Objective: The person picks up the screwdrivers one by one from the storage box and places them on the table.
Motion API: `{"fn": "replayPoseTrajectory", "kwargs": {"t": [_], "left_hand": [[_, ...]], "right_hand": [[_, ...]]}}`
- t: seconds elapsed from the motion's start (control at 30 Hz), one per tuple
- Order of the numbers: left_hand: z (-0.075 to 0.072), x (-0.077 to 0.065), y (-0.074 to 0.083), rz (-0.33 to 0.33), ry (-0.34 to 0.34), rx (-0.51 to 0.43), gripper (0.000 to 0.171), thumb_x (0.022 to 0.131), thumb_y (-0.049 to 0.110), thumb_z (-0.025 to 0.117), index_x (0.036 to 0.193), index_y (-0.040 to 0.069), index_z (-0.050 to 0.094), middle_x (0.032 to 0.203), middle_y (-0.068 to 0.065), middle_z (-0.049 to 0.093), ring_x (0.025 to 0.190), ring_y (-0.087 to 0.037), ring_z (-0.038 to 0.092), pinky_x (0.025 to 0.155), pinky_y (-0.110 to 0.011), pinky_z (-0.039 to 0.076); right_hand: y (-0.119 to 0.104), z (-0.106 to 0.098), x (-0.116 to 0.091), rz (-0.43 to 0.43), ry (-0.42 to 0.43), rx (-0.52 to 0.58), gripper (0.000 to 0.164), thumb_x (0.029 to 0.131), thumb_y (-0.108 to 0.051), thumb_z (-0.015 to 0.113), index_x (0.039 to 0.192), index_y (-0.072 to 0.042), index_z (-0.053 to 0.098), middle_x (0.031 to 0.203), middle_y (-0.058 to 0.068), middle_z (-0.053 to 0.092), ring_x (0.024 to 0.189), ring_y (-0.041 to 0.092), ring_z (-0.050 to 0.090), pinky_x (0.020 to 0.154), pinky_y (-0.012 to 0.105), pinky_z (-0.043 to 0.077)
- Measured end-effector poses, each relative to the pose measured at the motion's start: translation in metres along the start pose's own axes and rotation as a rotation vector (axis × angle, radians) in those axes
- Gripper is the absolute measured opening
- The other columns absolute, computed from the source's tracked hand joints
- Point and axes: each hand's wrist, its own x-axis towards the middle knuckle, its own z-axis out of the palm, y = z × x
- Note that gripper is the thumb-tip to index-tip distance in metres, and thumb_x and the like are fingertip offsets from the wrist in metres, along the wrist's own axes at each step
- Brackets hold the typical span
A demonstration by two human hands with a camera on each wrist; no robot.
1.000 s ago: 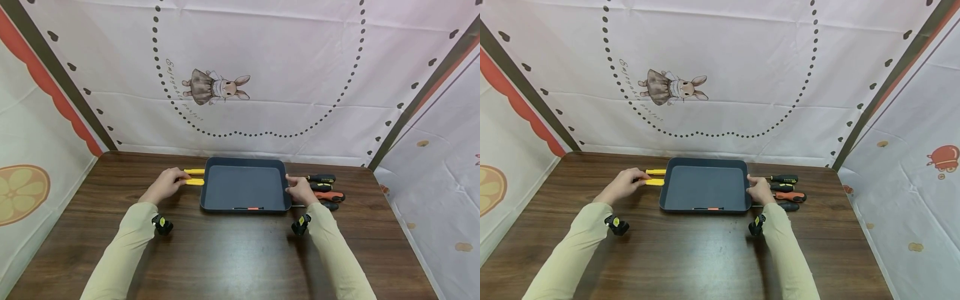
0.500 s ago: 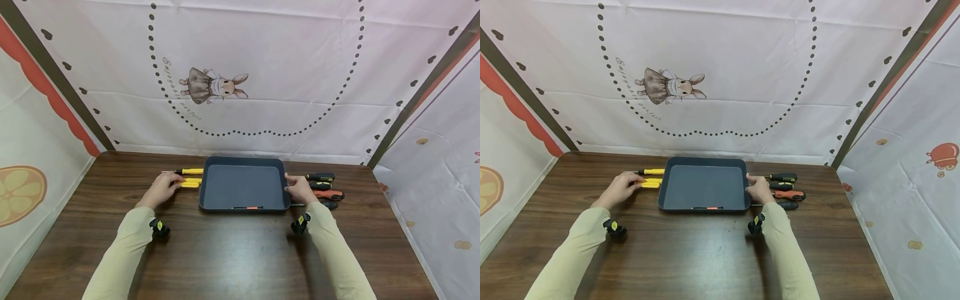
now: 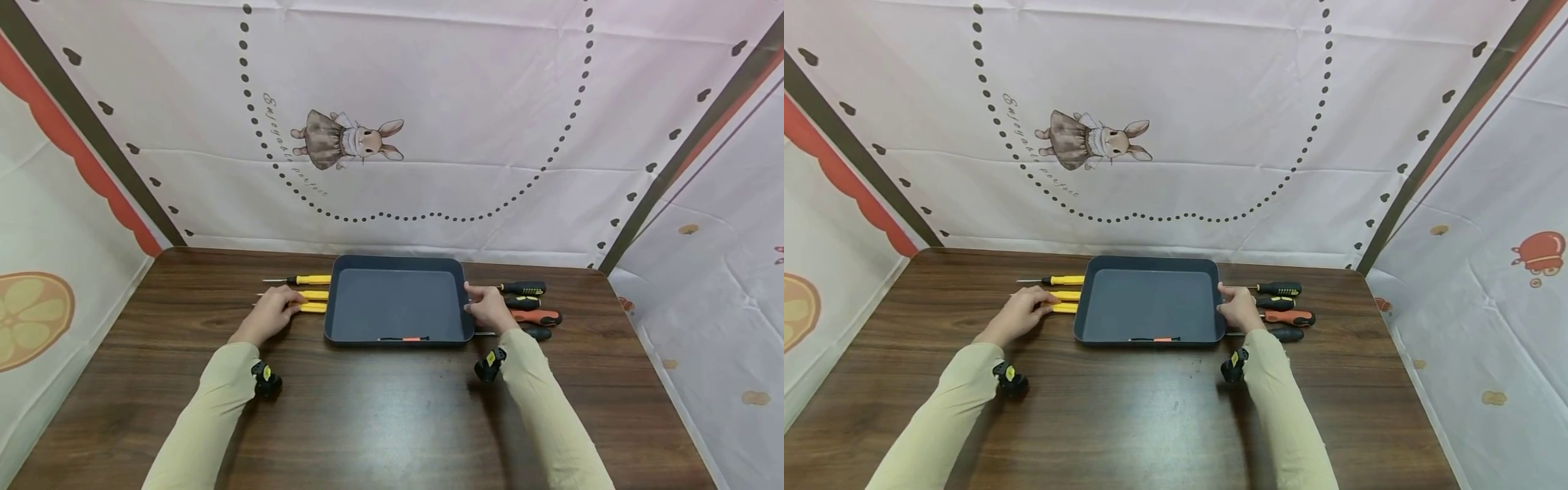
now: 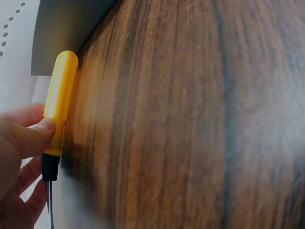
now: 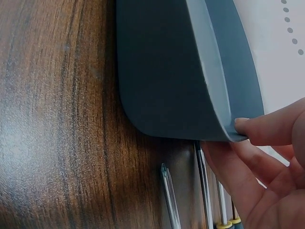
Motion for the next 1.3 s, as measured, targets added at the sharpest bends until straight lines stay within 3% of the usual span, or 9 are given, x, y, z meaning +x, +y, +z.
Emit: {"fn": "replayPoseTrajectory", "kwargs": {"t": [0.23,1.03,1.3], "left_hand": [[0.0026,0.0027,-0.0023,0.012,0.005,0.004,0.012,0.081,-0.004,0.061,0.090,0.001,0.068,0.087,-0.012,0.062,0.086,-0.031,0.054,0.080,-0.049,0.043],[-0.0013,-0.0022,0.0024,-0.070,-0.038,-0.059,0.021,0.080,0.001,0.063,0.101,0.004,0.066,0.105,-0.014,0.060,0.103,-0.035,0.050,0.090,-0.051,0.040],[-0.0026,-0.0016,0.0017,-0.039,-0.040,-0.076,0.022,0.078,-0.002,0.064,0.099,0.003,0.066,0.102,-0.014,0.061,0.102,-0.034,0.052,0.089,-0.050,0.043]], "right_hand": [[-0.0027,0.0004,-0.0002,0.010,0.003,0.000,0.055,0.086,0.000,0.056,0.137,-0.013,0.039,0.112,0.021,0.056,0.096,0.027,0.056,0.063,0.030,0.050],[-0.0010,0.0003,0.0003,-0.010,0.000,-0.013,0.055,0.086,0.000,0.056,0.137,-0.012,0.039,0.111,0.021,0.055,0.092,0.027,0.057,0.061,0.029,0.050],[-0.0001,0.0002,-0.0009,-0.006,-0.018,0.002,0.055,0.087,0.000,0.055,0.138,-0.012,0.038,0.118,0.022,0.053,0.099,0.030,0.056,0.060,0.027,0.047]]}}
